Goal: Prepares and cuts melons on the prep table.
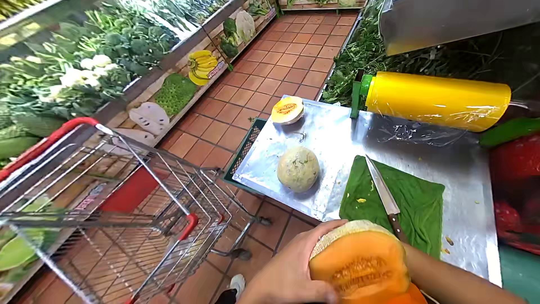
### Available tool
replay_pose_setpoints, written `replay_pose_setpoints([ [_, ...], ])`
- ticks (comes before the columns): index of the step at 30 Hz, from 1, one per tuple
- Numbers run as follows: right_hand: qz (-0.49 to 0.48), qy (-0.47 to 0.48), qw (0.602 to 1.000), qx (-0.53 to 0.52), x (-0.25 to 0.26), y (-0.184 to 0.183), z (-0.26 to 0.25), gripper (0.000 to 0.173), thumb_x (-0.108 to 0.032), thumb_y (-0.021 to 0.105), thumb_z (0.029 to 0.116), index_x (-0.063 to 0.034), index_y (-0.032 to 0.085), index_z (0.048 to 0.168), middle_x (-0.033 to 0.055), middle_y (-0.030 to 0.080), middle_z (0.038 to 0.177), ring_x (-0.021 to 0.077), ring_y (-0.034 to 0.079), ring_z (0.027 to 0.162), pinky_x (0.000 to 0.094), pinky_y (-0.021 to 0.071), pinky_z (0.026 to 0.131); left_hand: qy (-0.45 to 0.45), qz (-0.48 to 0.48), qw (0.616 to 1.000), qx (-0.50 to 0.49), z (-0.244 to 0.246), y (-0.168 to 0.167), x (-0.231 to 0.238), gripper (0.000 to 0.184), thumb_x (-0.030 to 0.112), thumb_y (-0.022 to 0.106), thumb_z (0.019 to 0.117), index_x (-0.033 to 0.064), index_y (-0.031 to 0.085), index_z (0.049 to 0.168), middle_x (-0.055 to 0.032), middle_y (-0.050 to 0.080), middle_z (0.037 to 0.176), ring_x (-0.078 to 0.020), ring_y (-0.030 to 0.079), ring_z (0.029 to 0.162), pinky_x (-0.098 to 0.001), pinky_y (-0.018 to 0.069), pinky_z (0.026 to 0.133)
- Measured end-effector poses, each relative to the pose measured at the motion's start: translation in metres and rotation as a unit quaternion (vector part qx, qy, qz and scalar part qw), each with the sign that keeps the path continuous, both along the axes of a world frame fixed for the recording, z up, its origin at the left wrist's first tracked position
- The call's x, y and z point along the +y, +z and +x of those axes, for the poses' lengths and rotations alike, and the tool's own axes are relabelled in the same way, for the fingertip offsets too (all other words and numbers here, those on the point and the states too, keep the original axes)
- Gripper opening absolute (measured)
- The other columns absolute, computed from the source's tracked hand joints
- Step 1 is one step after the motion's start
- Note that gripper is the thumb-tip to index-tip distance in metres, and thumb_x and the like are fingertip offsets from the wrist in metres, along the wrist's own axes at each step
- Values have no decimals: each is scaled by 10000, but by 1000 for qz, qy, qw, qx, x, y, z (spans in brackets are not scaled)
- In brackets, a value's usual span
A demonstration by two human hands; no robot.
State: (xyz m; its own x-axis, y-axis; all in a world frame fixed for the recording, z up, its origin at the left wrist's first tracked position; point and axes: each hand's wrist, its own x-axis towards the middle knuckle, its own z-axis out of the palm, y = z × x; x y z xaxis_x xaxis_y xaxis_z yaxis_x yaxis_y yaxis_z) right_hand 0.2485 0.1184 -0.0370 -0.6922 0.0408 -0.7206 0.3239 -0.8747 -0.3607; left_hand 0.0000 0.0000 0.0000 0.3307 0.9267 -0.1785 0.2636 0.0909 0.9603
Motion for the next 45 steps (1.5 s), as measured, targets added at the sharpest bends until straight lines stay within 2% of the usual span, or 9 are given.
replay_pose_setpoints([
  [7, 206, -198, 958, 4, -3, -72, 17, 223, -154, 484, 1019, -51, 570, 1198, 99, 684, 946, 218, 686, 796, 408, 600, 712, 357, -75, 929, -56, -12, -64, 92, 551, 472, 372, 1089, 39, 707, 1034, -102, 731, 884, -208, 721, 829, -428, 615, 787],
  [12, 170, -340, 923, -60, -32, -95, 52, 130, -111, 468, 1019, -82, 587, 1061, 48, 629, 808, 167, 622, 680, 343, 559, 622, 357, -23, 934, 29, -64, -66, 225, 607, 523, 282, 1094, 74, 588, 1362, -161, 699, 1149, -252, 697, 1034, -513, 571, 923],
  [18, 153, -410, 896, -78, -55, -104, 44, 129, -100, 467, 1020, -67, 585, 1062, 55, 613, 783, 160, 602, 640, 319, 541, 588, 378, -73, 921, 63, -129, -138, 341, 623, 535, 222, 1097, 100, 533, 1417, -261, 640, 1247, -401, 695, 1025, -624, 576, 836],
  [22, 320, -315, 874, -182, -46, -106, 35, 185, -137, 501, 1025, -39, 610, 1138, 85, 658, 840, 186, 645, 653, 346, 573, 583, 362, -157, 917, 52, -169, -148, 342, 572, 453, 291, 1115, 33, 474, 1458, -294, 592, 1316, -413, 675, 1084, -588, 571, 896],
  [26, 584, -11, 659, -474, -41, -124, 42, 366, -289, 646, 933, -78, 658, 1231, 150, 674, 1118, 330, 668, 1014, 525, 568, 833, 286, -192, 928, 144, -188, -115, 291, 612, 487, 325, 1102, -3, 510, 1418, -241, 628, 1316, -357, 672, 1123, -535, 532, 971],
  [28, 582, 58, 625, -518, -34, -130, 47, 490, -356, 726, 898, -46, 637, 1268, 238, 629, 1223, 439, 616, 1141, 595, 539, 902, 240, -187, 941, 150, -188, -97, 249, 644, 539, 292, 1089, 42, 521, 1428, -176, 651, 1322, -326, 659, 1162, -540, 512, 989],
  [36, 519, -14, 707, -480, -10, -120, 65, 298, -229, 773, 843, -25, 730, 1056, 211, 646, 1061, 398, 630, 963, 650, 504, 821, 258, 9, 958, 124, -139, -121, 105, 790, 541, 748, 838, 230, 461, 1504, -76, 415, 1571, -268, 459, 1392, -574, 449, 1068],
  [41, 482, -211, 805, -273, -11, -105, 17, 274, -153, 636, 910, 7, 580, 1125, 113, 622, 810, 230, 613, 608, 436, 548, 543, 263, -18, 963, 61, -128, -133, 53, 1211, 555, 903, 607, 276, 244, 1584, -56, 428, 1540, -228, 530, 1312, -505, 532, 996],
  [45, 416, -214, 884, -15, 12, -103, -71, 269, -36, 601, 929, -84, 624, 1192, 80, 667, 1313, 261, 678, 1145, 470, 588, 933, 263, -82, 961, -14, -133, -142, 38, 1123, 580, 854, 682, 380, 227, 1592, -32, 494, 1513, -214, 576, 1282, -493, 539, 999],
])
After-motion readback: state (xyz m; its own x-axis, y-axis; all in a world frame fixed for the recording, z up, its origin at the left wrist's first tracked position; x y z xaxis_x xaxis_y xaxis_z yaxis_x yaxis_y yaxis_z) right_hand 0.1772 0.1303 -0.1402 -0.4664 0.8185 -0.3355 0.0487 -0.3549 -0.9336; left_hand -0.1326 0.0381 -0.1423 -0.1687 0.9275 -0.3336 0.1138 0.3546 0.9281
